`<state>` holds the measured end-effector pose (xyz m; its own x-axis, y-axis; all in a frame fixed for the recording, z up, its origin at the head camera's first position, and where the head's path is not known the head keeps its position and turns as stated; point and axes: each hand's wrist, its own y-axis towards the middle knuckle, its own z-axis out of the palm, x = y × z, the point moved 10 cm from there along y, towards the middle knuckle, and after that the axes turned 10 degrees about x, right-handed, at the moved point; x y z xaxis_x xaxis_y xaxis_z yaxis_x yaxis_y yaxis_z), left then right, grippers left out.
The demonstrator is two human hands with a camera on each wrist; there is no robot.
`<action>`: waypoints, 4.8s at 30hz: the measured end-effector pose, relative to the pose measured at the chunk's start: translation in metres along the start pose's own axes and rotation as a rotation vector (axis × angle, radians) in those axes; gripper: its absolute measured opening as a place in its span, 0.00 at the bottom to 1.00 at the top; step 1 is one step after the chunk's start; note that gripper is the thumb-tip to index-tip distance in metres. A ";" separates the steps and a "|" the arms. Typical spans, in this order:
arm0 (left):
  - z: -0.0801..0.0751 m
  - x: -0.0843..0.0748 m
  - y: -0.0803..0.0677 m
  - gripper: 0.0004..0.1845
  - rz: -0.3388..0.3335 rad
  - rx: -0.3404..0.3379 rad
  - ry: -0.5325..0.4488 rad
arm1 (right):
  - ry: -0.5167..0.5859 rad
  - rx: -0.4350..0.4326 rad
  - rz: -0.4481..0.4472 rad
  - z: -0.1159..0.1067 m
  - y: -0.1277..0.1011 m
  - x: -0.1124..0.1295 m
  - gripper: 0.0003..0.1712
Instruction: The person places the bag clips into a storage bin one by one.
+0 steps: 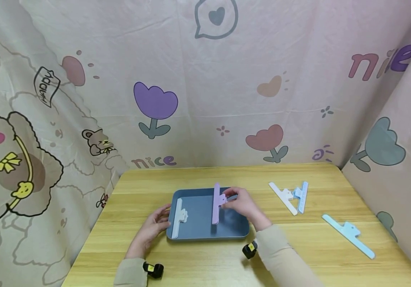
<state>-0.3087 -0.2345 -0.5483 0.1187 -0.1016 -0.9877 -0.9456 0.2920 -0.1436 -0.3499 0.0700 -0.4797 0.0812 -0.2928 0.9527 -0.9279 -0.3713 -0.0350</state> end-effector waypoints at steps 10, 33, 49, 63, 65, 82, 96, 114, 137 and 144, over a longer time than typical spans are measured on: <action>0.002 0.000 -0.001 0.36 0.000 0.015 -0.010 | 0.044 0.079 -0.031 0.043 0.006 0.005 0.23; 0.005 -0.005 -0.001 0.36 0.009 0.054 -0.036 | -0.012 0.103 0.065 0.089 0.033 -0.006 0.23; 0.005 -0.003 0.001 0.36 0.014 0.061 -0.036 | -0.043 0.104 0.105 0.104 0.041 -0.008 0.21; 0.004 -0.003 0.000 0.37 0.018 0.043 -0.046 | -0.083 0.105 0.129 0.113 0.040 -0.004 0.22; 0.004 -0.003 -0.001 0.37 0.016 0.035 -0.046 | -0.096 0.116 0.126 0.113 0.039 -0.003 0.22; 0.005 -0.007 -0.003 0.36 0.010 0.020 -0.042 | -0.038 0.285 0.090 0.099 0.029 0.009 0.26; 0.003 -0.007 -0.003 0.36 -0.003 0.005 -0.017 | -0.008 0.307 -0.041 0.043 -0.002 0.038 0.29; 0.003 -0.003 -0.002 0.36 0.029 0.022 -0.004 | 0.020 0.109 -0.020 -0.064 -0.040 0.005 0.32; 0.004 -0.004 0.000 0.36 0.007 0.047 -0.031 | -0.014 -0.169 0.114 -0.179 -0.076 -0.074 0.43; 0.004 -0.004 -0.001 0.36 0.000 0.041 -0.030 | -0.020 -0.160 0.143 -0.182 -0.079 -0.088 0.45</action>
<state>-0.3073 -0.2303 -0.5443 0.1285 -0.0736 -0.9890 -0.9322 0.3312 -0.1457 -0.3499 0.2853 -0.5059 -0.0499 -0.3509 0.9351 -0.9763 -0.1802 -0.1197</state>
